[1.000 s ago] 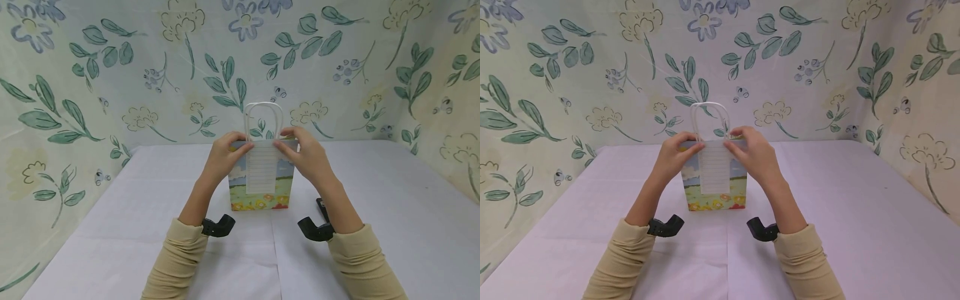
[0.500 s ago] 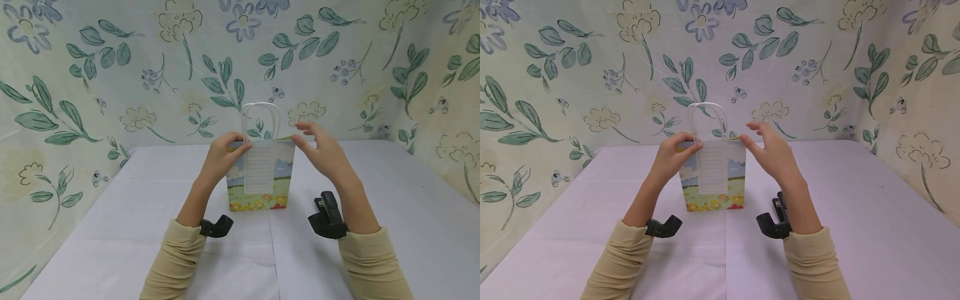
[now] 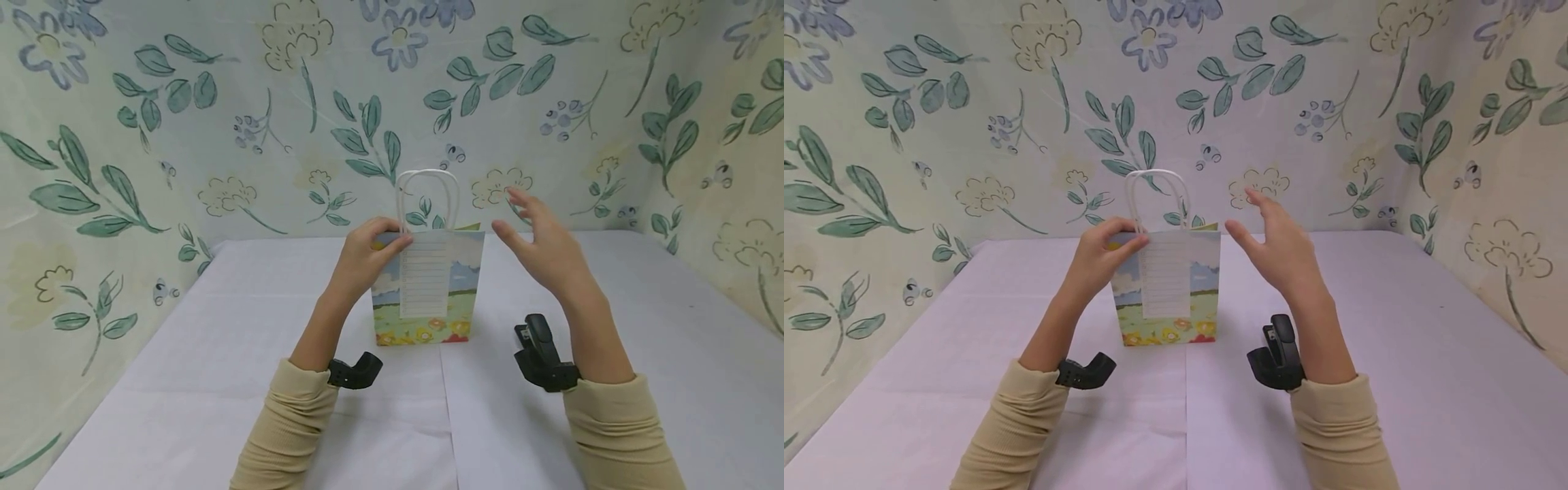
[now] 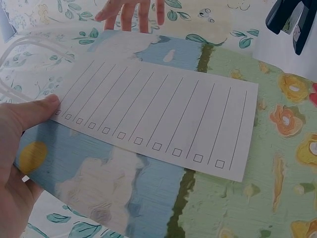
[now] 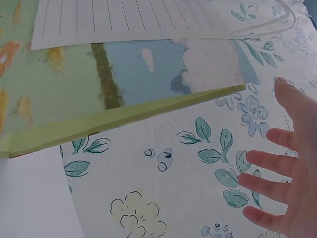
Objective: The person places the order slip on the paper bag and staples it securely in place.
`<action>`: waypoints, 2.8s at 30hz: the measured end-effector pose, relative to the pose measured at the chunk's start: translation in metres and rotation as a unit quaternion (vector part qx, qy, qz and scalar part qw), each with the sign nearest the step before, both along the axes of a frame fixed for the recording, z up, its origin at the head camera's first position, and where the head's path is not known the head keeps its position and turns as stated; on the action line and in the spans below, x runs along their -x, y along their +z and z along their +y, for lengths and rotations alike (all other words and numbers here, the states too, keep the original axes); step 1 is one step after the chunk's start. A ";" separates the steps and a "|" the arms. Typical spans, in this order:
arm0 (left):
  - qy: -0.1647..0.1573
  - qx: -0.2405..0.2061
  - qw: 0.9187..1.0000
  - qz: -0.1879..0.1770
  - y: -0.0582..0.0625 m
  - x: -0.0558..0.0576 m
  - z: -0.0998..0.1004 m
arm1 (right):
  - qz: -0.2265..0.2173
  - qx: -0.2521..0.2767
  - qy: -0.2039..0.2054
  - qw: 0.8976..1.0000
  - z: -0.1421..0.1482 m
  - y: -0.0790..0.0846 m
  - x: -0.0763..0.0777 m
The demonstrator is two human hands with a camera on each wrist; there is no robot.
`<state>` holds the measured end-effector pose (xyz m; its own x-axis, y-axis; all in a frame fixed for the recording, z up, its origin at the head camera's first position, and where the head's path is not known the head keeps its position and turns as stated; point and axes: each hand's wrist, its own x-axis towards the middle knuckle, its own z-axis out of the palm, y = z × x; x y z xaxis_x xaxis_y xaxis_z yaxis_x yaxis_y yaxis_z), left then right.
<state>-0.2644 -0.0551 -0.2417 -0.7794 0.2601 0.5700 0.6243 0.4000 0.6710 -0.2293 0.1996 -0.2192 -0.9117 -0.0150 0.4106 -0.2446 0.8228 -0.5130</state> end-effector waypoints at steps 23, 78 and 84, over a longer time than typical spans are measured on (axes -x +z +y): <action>-0.001 0.005 1.000 0.011 -0.002 0.002 0.000 | 0.009 -0.067 -0.013 0.998 0.010 -0.006 0.002; 0.008 0.009 1.000 0.005 -0.002 0.004 0.001 | -0.174 -0.269 -0.005 0.947 0.047 -0.078 -0.006; 0.008 0.008 1.000 0.007 -0.003 0.003 0.002 | -0.192 -0.272 0.002 0.943 0.049 -0.083 -0.007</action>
<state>-0.2677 -0.0529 -0.2442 -0.7753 0.2575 0.5768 0.6273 0.4209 0.6553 -0.2222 0.2485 -0.3018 -0.9910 -0.1324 -0.0194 -0.1309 0.9892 -0.0663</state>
